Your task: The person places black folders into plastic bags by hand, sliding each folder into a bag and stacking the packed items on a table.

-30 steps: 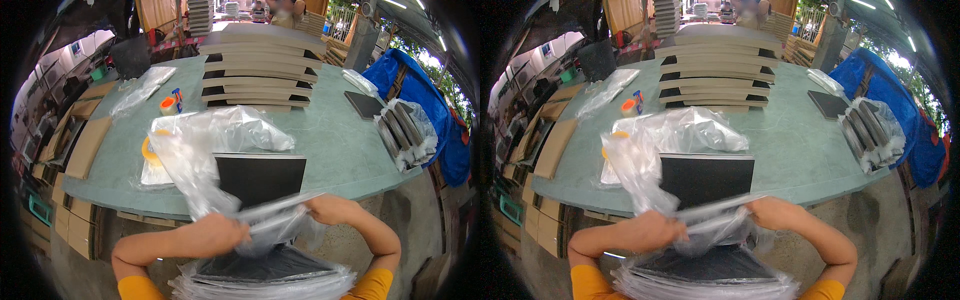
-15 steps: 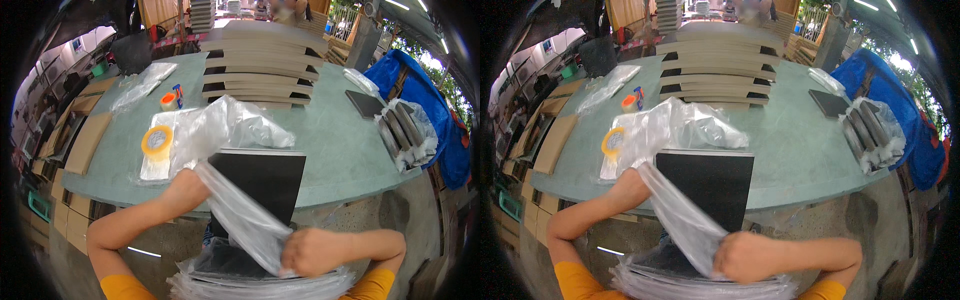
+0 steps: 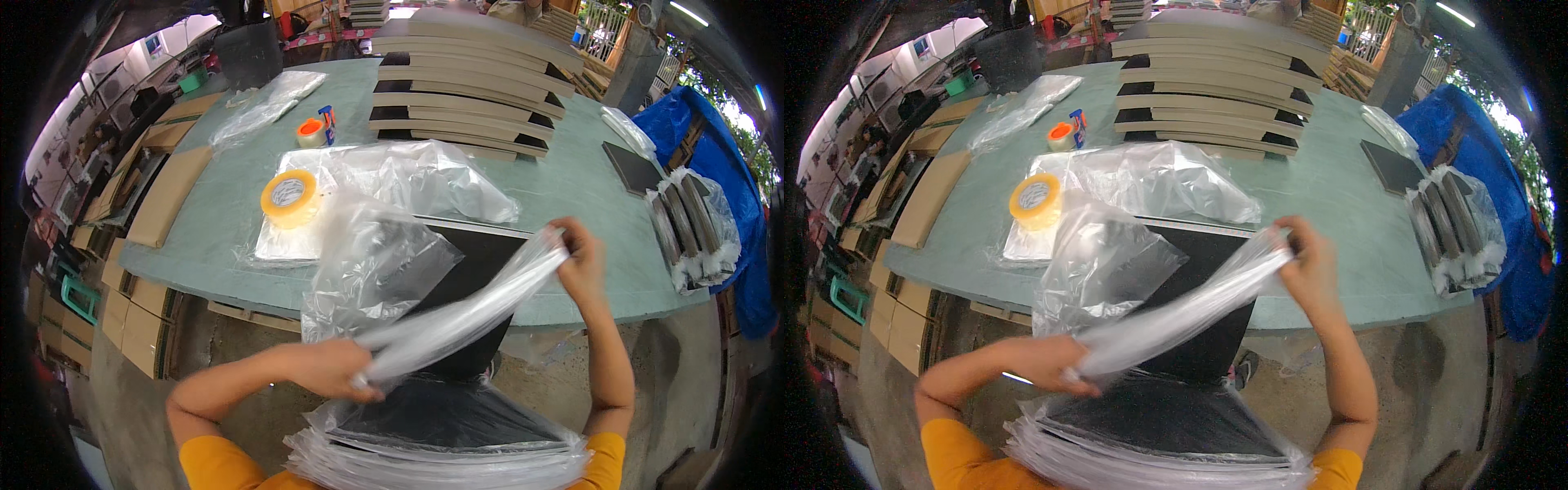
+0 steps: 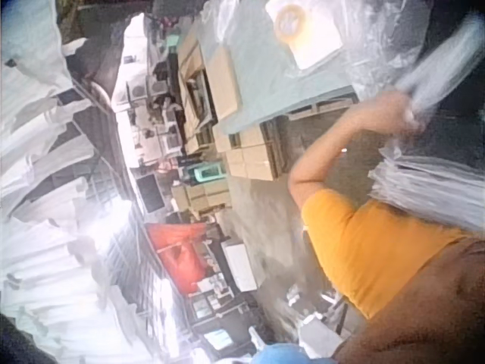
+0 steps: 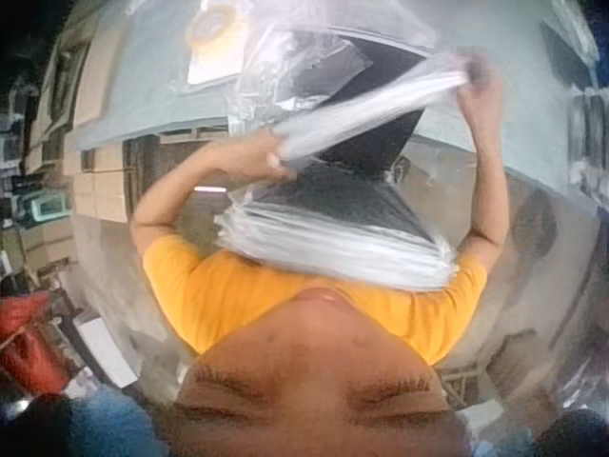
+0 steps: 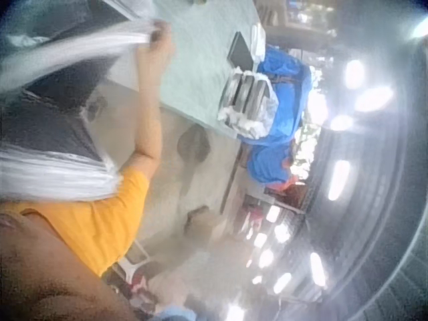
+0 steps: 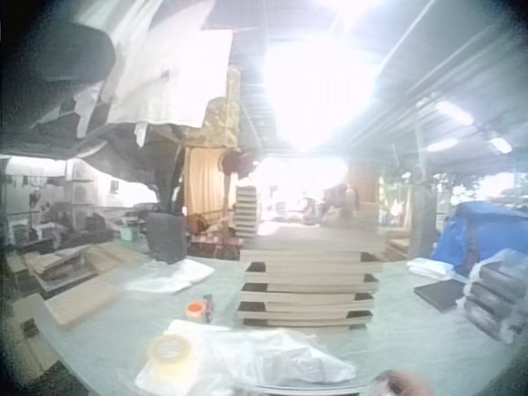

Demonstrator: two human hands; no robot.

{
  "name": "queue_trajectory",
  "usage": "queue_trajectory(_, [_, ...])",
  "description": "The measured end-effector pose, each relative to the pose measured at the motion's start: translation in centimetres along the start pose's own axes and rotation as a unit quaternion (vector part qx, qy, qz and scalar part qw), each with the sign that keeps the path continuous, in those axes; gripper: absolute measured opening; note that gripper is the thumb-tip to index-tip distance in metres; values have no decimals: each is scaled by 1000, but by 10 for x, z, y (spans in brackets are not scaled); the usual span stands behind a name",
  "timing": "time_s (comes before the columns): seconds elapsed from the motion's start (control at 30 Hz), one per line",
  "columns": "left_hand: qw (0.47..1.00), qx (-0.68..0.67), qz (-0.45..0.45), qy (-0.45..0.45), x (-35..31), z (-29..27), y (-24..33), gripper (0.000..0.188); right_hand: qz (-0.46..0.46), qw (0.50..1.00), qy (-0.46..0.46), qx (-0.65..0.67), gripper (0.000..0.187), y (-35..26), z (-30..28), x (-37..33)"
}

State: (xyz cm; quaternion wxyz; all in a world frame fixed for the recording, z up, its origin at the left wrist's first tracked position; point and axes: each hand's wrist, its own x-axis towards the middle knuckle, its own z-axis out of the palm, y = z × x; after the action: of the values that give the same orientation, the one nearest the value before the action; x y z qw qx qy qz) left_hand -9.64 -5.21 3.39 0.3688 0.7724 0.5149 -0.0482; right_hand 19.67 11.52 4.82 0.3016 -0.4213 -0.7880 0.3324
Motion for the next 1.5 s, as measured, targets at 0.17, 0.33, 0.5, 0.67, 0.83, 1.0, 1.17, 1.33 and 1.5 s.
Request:
queue_trajectory(0.17, [744,-58,-279,604,8,-45,-68,29,-170,975,-59,-129,58,-16,51,-34])
queue_trajectory(0.33, [844,66,-93,524,66,-43,-41,65,-122,931,153,-309,68,42,23,-6])
queue_trajectory(0.5, [863,137,-86,478,72,-31,-41,60,-111,950,151,-251,66,53,19,-22])
queue_trajectory(0.67, [864,-97,108,483,42,-31,-51,41,61,963,23,262,39,56,-23,-42])
queue_trajectory(0.83, [769,-634,-12,78,22,56,-96,45,258,872,-202,364,38,137,30,-111])
queue_trajectory(1.0, [785,-617,-50,23,44,146,-103,42,287,890,-286,211,33,191,110,-189])
queue_trajectory(1.17, [824,-564,-39,36,38,164,-118,40,204,934,-290,-50,29,265,147,-238])
queue_trajectory(1.33, [915,-381,125,45,54,173,-150,37,272,947,-92,146,27,163,64,-141])
queue_trajectory(1.5, [796,-596,-10,-99,52,134,-93,27,-12,730,-414,543,54,51,32,-116])
